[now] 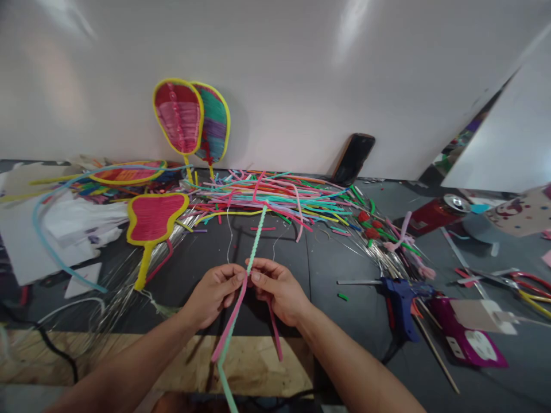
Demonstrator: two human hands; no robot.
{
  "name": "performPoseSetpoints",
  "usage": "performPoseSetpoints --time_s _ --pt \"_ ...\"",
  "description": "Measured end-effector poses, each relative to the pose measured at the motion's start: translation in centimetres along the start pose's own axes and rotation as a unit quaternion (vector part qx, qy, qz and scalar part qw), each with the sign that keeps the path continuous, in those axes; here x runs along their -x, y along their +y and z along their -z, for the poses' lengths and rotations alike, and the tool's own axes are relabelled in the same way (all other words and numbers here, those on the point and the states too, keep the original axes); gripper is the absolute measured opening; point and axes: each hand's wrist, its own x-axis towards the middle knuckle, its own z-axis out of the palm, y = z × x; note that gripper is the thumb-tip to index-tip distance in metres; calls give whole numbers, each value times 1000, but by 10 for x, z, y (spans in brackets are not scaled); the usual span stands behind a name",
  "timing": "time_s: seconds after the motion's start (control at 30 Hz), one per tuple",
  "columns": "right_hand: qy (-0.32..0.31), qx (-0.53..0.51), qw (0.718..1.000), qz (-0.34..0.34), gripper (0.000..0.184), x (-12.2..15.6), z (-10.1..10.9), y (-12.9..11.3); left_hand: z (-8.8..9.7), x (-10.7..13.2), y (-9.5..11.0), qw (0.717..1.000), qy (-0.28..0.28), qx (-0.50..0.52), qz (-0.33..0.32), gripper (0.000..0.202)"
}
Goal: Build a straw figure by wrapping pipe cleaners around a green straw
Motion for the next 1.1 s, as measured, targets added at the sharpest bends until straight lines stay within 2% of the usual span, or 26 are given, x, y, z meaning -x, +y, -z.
performPoseSetpoints --time_s 0.17,0.27,0.5,0.67,0.93,1.1 --pt "-11 2 1000 -11 31 0 3 -2 -2 2 1 997 -23 31 62 36" --pt "-19 13 1000 -14 32 0 5 -1 -3 2 0 995 -35 50 74 36" --pt "-12 20 1000 -2 33 -2 6 2 -5 2 -3 997 -14 36 66 37" --pt "-2 26 1000 10 28 -3 7 2 -4 3 -5 999 -17 8 47 34" --pt "27 80 996 28 31 -2 2 1 -7 3 -3 999 -17 -23 25 33" --pt "31 101 994 35 30 -2 3 1 -9 4 -2 999 -15 -15 39 34"
